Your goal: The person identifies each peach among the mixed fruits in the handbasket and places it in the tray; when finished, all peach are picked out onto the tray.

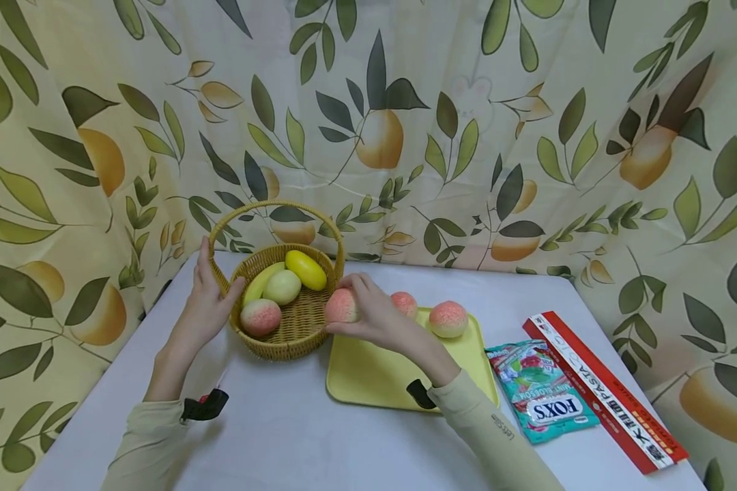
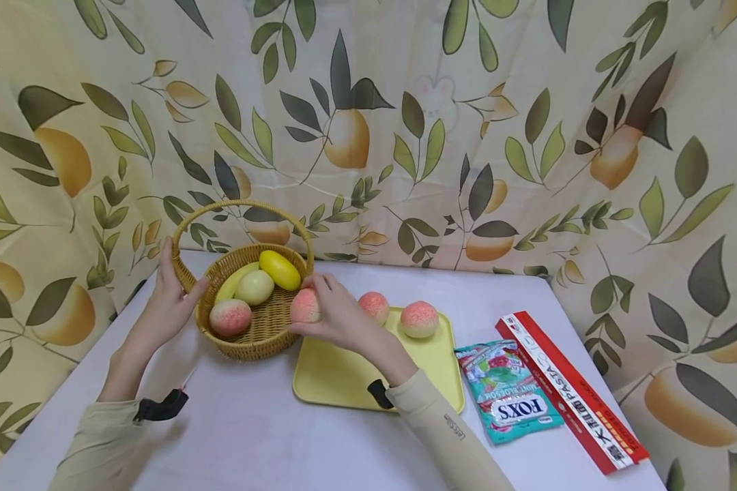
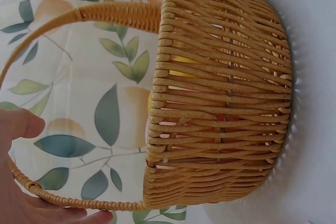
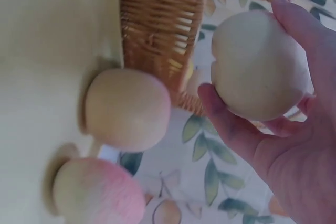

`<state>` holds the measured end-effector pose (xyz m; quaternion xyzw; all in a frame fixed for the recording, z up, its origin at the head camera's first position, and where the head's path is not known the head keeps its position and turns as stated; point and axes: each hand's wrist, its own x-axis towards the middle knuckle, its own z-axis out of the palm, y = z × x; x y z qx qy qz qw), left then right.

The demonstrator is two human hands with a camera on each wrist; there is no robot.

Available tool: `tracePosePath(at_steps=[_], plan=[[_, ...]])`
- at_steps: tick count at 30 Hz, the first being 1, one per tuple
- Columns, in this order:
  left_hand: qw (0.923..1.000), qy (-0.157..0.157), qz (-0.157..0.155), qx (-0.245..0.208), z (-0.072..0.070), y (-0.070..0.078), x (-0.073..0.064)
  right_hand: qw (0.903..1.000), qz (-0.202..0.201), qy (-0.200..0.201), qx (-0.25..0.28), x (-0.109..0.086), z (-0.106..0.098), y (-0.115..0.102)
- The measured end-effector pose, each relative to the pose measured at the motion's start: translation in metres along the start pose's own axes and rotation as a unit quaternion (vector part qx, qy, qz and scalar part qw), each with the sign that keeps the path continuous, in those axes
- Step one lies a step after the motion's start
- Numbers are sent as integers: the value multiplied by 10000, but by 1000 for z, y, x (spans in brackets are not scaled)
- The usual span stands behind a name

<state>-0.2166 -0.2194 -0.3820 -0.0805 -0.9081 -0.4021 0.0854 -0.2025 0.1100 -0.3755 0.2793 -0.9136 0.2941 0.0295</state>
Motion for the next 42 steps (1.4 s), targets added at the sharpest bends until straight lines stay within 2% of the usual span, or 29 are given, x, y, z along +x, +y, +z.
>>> tracePosePath(at_steps=[10,16,23,28,34,42], plan=[[10000,-8,49,-10,0,1,-1,9991,421,-10,61,-29,-3,17],[10000,-20,21,-28,-1,2,0,9978,605,-258,-33,-42,-1,21],[10000,-33,-21,-34,1,3,1,9977,538,-381,145,-51,6,27],[10000,-10,-60,-24,1,3,0,9970,419,-614,229,-54,14,32],[10000,-46,-38,-61,2,1,-2,9933,517,-942,426,-61,21,34],[10000,-38,-54,-55,0,5,-1,9928,451,-1025,420,-63,28,38]])
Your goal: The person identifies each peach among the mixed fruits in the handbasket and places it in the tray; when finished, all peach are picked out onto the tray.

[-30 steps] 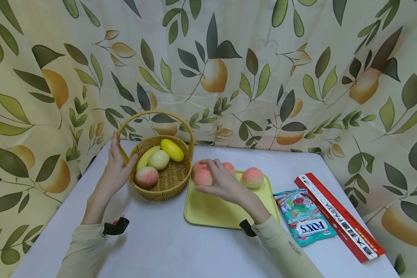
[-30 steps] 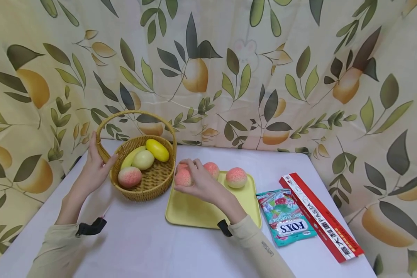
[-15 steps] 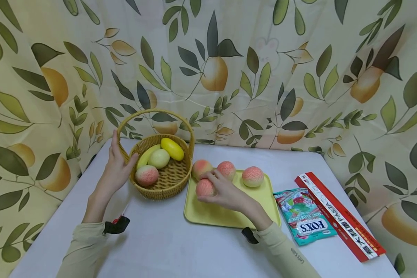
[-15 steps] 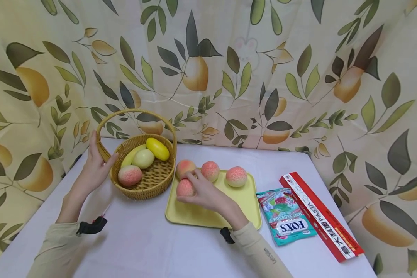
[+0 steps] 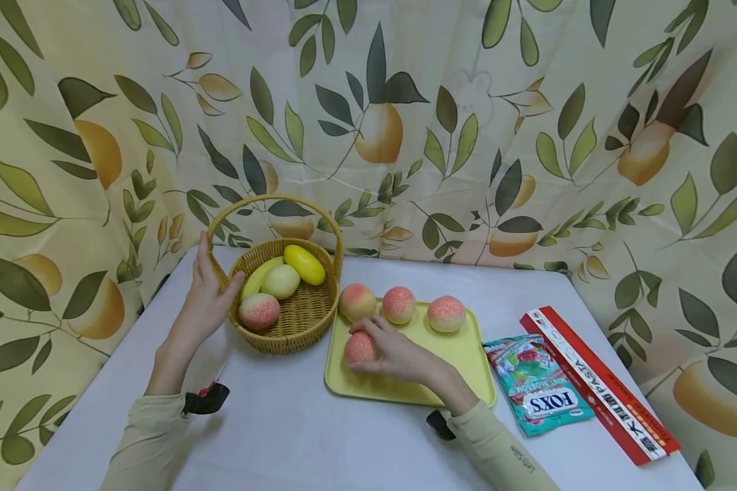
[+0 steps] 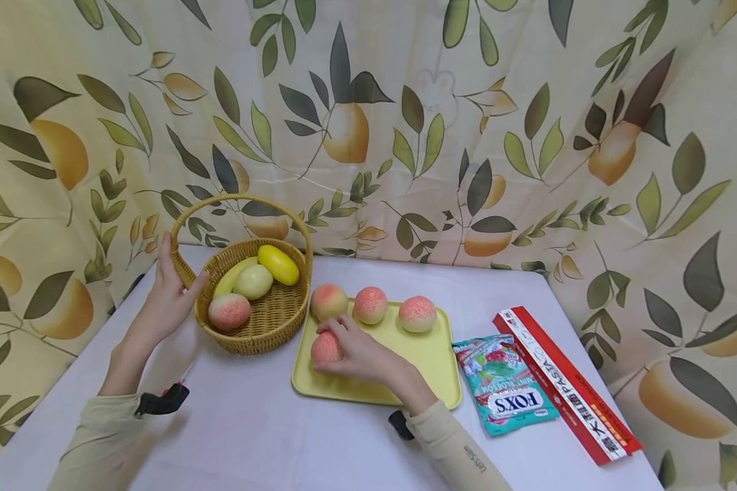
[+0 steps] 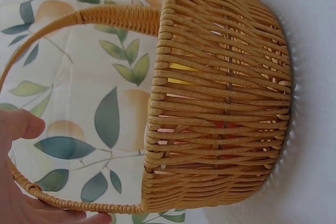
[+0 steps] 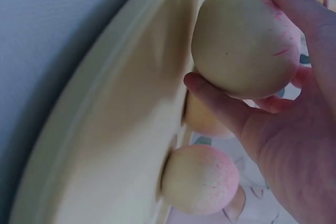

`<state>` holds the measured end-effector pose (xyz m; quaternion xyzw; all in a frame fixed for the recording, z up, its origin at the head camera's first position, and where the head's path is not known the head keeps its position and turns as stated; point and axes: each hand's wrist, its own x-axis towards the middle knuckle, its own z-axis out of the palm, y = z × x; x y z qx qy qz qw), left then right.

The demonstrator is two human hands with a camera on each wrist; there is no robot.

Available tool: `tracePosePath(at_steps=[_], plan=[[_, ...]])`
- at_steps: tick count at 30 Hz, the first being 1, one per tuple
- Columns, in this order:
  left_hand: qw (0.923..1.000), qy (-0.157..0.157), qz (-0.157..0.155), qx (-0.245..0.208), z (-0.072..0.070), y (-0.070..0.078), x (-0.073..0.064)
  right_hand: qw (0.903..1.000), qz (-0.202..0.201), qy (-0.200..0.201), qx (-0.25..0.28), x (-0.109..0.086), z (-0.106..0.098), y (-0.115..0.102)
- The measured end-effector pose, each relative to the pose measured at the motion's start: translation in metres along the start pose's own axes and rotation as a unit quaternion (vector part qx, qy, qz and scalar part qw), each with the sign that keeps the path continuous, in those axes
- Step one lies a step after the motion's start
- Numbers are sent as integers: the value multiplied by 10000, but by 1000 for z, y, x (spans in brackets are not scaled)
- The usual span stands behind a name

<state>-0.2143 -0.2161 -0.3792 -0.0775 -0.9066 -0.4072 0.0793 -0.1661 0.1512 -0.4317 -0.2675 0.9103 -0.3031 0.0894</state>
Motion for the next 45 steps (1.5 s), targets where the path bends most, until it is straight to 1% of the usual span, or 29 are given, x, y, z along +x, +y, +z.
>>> tracePosePath(at_steps=[7,11,18,22,29,38,45], plan=[[10000,38,18,-21,1,0,1,9999,-109,61,-79,1,5,2],[10000,8,30,-38,2,1,3,9999,-91,69,-98,2,7,3],[10000,-47,-21,-26,3,5,4,9996,-150,63,-214,3,6,2],[10000,-22,-6,-22,2,6,4,9994,-185,27,-278,4,5,0],[10000,42,4,-15,2,3,5,9994,-227,-30,-245,5,5,0],[10000,-10,-69,30,1,-2,1,9995,-241,-30,-222,5,11,3],[10000,4,-54,-23,1,-2,1,9994,-221,-21,-283,4,8,0]])
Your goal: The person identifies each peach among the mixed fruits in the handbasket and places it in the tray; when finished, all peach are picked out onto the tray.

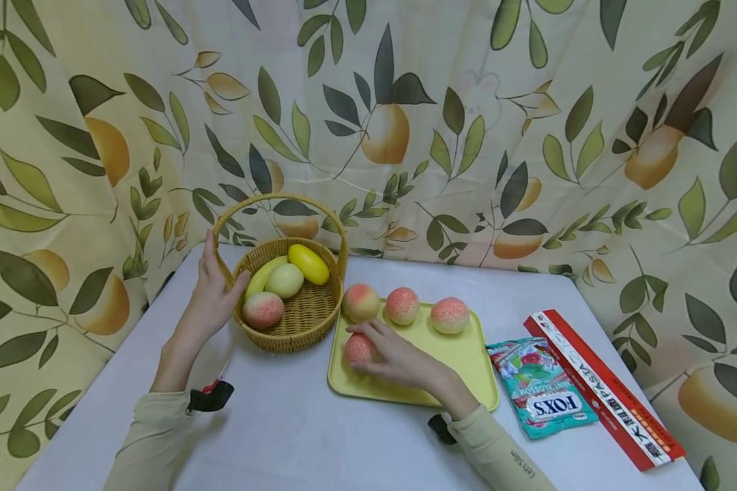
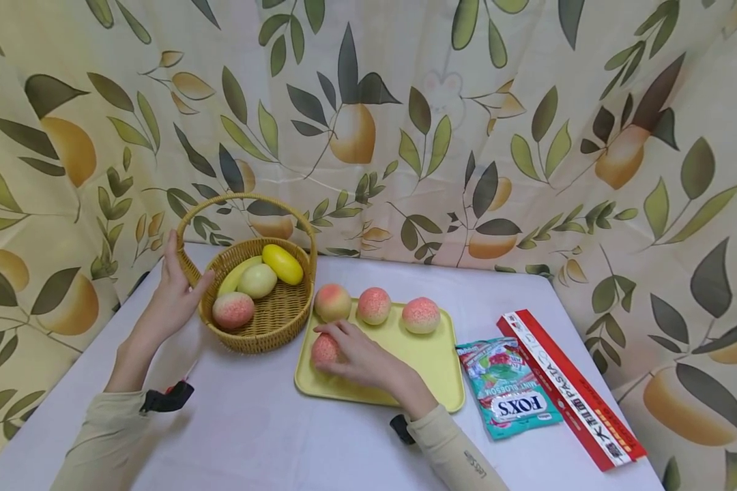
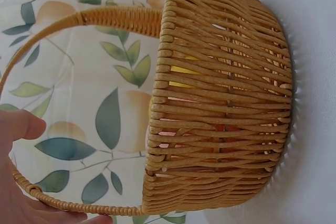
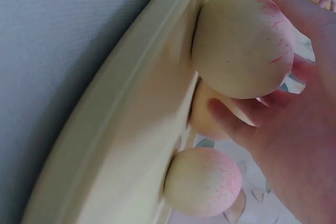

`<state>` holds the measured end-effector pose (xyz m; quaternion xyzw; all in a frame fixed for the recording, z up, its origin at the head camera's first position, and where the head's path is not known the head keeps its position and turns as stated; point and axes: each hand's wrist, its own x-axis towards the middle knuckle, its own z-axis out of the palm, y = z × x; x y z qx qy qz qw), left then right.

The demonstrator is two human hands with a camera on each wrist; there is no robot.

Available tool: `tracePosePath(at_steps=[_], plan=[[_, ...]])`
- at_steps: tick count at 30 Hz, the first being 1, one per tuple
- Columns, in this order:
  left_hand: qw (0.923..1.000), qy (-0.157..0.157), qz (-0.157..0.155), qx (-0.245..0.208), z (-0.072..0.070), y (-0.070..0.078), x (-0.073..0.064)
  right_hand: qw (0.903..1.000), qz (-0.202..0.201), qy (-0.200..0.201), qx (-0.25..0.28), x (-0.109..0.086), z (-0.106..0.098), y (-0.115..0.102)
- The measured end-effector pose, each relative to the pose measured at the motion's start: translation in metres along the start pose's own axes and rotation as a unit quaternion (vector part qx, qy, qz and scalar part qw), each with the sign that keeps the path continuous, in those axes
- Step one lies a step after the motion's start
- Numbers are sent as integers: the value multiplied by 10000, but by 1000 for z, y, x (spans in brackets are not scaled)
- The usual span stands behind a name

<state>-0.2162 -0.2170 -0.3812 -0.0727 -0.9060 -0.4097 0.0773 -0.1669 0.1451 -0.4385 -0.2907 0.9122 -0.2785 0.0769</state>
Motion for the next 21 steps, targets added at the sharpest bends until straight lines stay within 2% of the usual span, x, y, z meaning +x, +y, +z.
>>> tracePosePath(at_steps=[6,13,21], plan=[[10000,13,-5,-20,0,0,0,9995,-210,77,-219,7,-11,-9],[10000,-22,-27,-26,0,-2,-1,9984,-511,118,-220,28,-32,-22],[10000,16,40,34,-3,-2,0,9954,-723,40,-622,55,-42,-43]])
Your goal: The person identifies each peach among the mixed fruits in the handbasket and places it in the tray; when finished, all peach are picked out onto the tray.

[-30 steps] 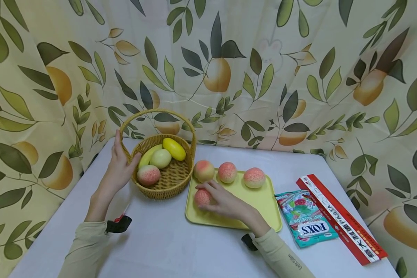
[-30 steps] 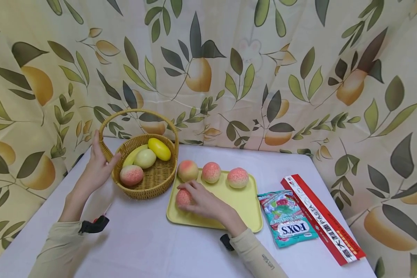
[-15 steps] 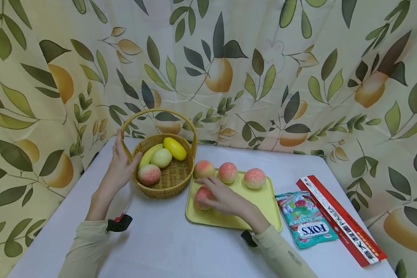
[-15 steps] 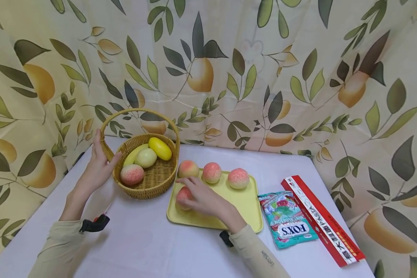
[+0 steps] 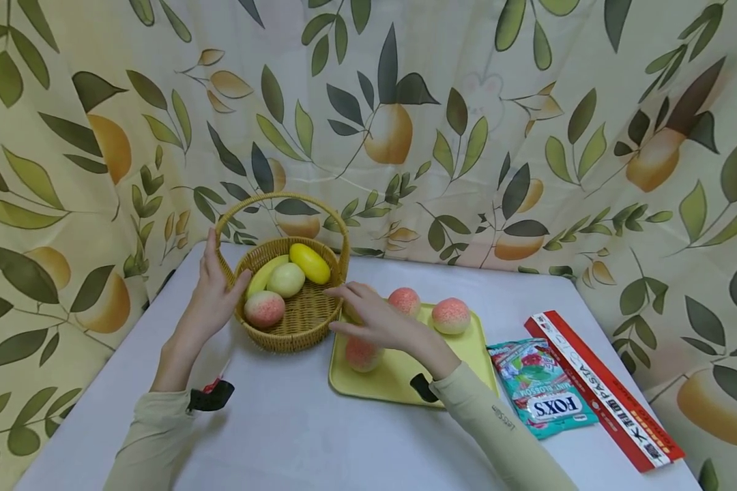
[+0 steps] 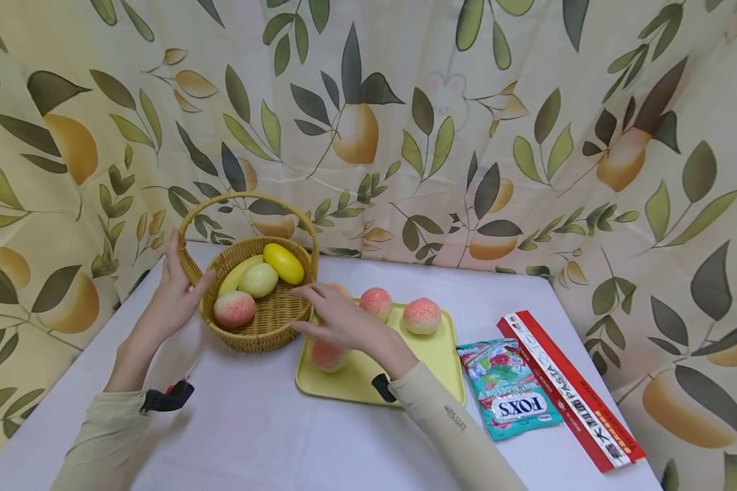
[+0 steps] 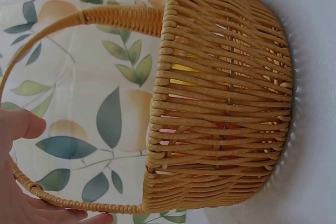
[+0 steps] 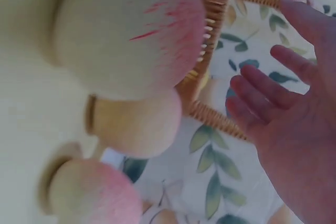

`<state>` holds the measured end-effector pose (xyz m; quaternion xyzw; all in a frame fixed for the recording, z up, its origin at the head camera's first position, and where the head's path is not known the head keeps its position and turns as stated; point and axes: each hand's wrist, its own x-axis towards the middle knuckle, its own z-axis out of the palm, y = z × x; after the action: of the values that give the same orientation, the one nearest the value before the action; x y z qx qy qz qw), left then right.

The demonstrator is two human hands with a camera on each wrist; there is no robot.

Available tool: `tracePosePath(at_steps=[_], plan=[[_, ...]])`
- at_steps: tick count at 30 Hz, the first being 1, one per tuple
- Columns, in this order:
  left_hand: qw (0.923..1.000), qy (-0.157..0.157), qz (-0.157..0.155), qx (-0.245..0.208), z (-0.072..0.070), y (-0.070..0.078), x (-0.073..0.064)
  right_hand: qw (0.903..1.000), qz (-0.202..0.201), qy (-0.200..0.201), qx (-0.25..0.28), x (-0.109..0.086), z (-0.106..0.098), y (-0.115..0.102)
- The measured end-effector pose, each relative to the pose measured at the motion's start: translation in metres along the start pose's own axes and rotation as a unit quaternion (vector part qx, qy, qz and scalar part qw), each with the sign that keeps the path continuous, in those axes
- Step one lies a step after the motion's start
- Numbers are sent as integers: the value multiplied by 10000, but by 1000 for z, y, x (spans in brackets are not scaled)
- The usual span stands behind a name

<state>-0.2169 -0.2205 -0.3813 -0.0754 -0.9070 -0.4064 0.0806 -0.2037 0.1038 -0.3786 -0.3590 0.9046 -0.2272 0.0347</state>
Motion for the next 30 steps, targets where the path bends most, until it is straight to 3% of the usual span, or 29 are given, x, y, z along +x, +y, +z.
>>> tracePosePath(at_steps=[6,12,18,24,30], plan=[[9998,160,72,13,-4,3,4,9979,-263,-464,-370,48,-1,-18],[10000,-36,-18,-21,-1,2,0,9876,-194,-1223,-967,91,21,-30],[9999,-22,-7,139,2,0,-3,9728,-68,-1737,-1528,117,35,-42],[9998,75,108,178,1,0,-2,9598,-208,-1946,-2013,141,44,-53],[9998,70,107,129,3,-1,-1,9476,-384,-1991,-2468,152,58,-55]])
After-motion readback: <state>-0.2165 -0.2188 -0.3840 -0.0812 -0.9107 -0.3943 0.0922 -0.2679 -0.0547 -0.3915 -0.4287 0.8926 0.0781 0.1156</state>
